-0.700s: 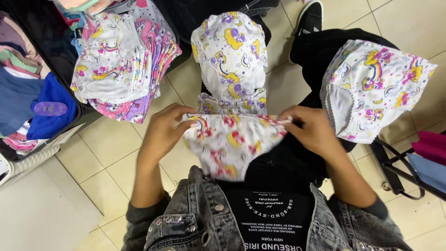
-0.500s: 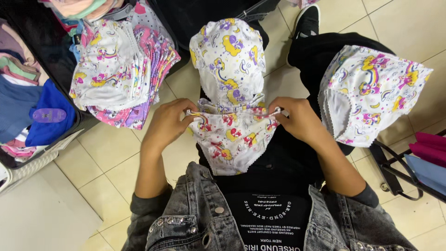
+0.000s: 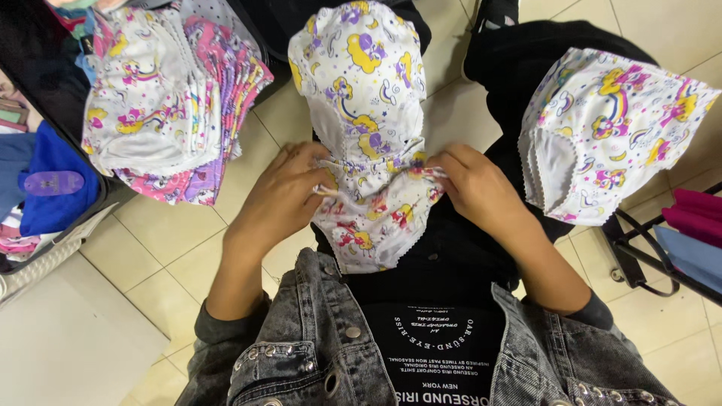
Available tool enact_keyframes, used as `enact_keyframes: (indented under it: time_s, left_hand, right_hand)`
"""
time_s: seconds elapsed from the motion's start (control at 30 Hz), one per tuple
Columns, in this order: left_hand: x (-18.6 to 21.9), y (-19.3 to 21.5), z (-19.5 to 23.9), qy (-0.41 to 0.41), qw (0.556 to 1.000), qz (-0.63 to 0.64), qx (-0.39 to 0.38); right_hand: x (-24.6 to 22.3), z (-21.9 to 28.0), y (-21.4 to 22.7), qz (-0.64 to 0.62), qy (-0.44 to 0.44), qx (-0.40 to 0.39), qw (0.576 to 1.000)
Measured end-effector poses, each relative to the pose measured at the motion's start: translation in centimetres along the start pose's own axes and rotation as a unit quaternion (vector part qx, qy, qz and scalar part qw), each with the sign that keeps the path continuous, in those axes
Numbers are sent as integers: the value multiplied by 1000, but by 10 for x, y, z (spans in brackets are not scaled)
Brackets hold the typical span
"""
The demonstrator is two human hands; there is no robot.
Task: The person sits on the floor and folds multiple pairs of children's underwear. They pick up each pair, unfold it, and fold it into a neat stack, occasionally placing them into a nearby basket.
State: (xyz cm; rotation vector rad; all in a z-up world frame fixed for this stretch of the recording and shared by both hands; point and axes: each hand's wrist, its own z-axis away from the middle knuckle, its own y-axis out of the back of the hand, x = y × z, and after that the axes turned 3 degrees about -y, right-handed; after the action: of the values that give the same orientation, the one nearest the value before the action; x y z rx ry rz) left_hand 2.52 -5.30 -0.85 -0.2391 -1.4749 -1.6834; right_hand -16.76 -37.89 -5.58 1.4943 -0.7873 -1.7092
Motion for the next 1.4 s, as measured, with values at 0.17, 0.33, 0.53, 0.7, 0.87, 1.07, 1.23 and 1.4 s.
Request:
enact_keyframes:
  time_s: [0.17,0.33,0.53,0.7,0.87,1.07,1.23,1.4]
  left_hand:
    - [-17,-37,11,-65,994,-34,83]
    - [-16,-59,14,-95,984,-86,120]
    - [12,-49,11,-130,971,-141,141]
    - [25,-50,6,-186,969,-136,89]
    - [17,-59,3,-185,971,-115,99]
    - [26,-46,3,-189,972,-117,79]
    - [23,-56,1,-208,969,-119,67]
    - [44,-30,3,-225,965,-95,90]
  right_hand:
    - [10,-1,-34,-36,81,70,994]
    - [8,-2,-53,-27,99,88,991]
    - [12,-7,-55,-21,133,109,985]
    - [19,-2,-63,-24,117,80,990]
    - [-3,4,-35,9,119,52,991]
    - [-23,19,-9,76,111,14,991]
    - [-25,31,-10,73,113,10,991]
    - [-17,42,-11,36,97,8,995]
